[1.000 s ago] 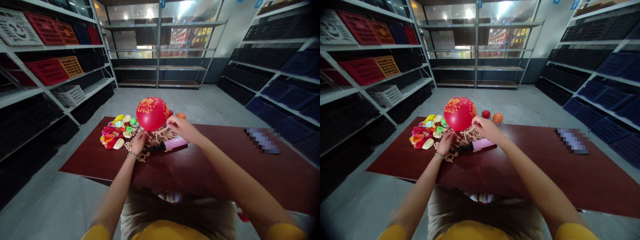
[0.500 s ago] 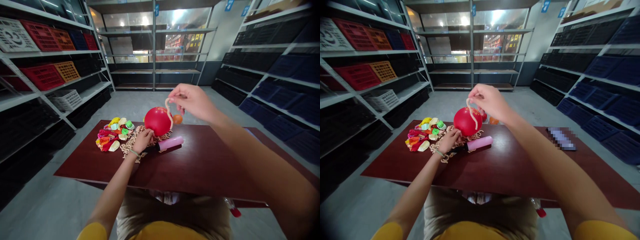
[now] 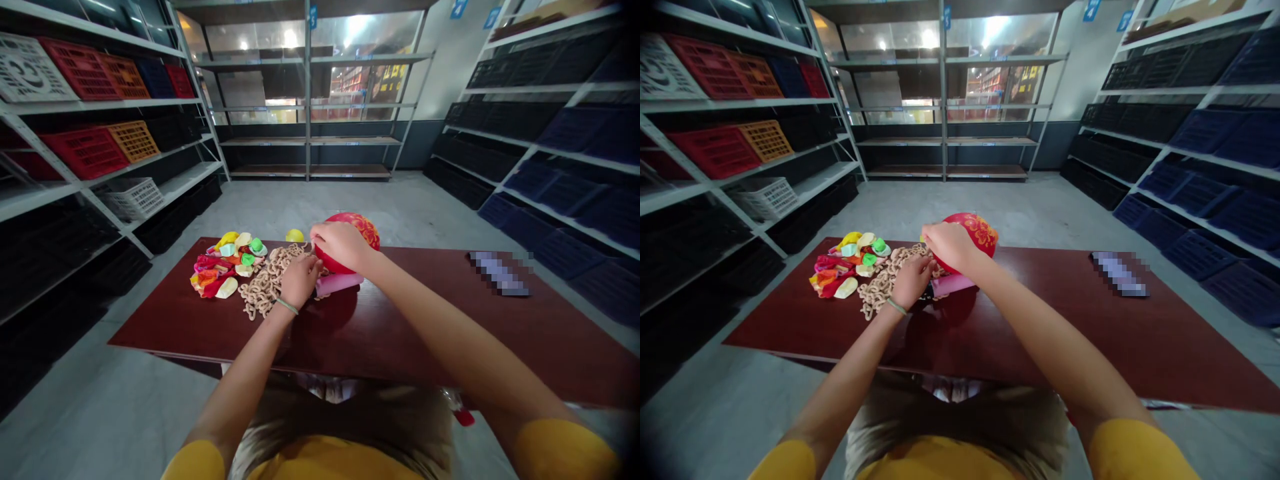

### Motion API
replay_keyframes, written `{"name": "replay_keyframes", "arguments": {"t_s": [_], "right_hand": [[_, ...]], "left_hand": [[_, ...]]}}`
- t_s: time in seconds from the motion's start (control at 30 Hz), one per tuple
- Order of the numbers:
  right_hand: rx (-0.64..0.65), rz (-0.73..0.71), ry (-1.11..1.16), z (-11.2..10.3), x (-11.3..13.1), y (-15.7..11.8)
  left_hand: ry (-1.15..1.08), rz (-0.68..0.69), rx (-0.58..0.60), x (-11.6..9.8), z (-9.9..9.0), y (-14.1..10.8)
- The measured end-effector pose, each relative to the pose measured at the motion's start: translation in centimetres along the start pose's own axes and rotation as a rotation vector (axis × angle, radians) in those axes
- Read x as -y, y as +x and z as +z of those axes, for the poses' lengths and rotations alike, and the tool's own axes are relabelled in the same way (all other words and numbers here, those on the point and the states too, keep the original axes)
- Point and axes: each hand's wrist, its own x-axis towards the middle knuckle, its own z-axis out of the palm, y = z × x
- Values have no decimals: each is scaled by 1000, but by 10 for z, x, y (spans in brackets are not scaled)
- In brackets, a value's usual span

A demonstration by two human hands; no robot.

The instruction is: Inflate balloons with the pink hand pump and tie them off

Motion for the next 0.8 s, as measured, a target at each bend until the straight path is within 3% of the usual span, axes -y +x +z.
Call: {"name": "replay_keyframes", "arguments": {"t_s": [0.13,0.3,0.5,0.67,0.8], "right_hand": [[2,41,18,8,-7,-20],[-64,20,208,8,-21,-33],[-123,-82,405,5,-26,-42],[-143,-121,382,8,-30,-44],[-154,-201,283,10,-37,-44]], "left_hand": [[121,69,-126,-3,-5,4],[-103,75,-37,-1,-9,16],[-313,-88,36,-2,-13,22],[-821,-364,134,-9,-14,21],[-983,-432,136,-13,-22,25]]}}
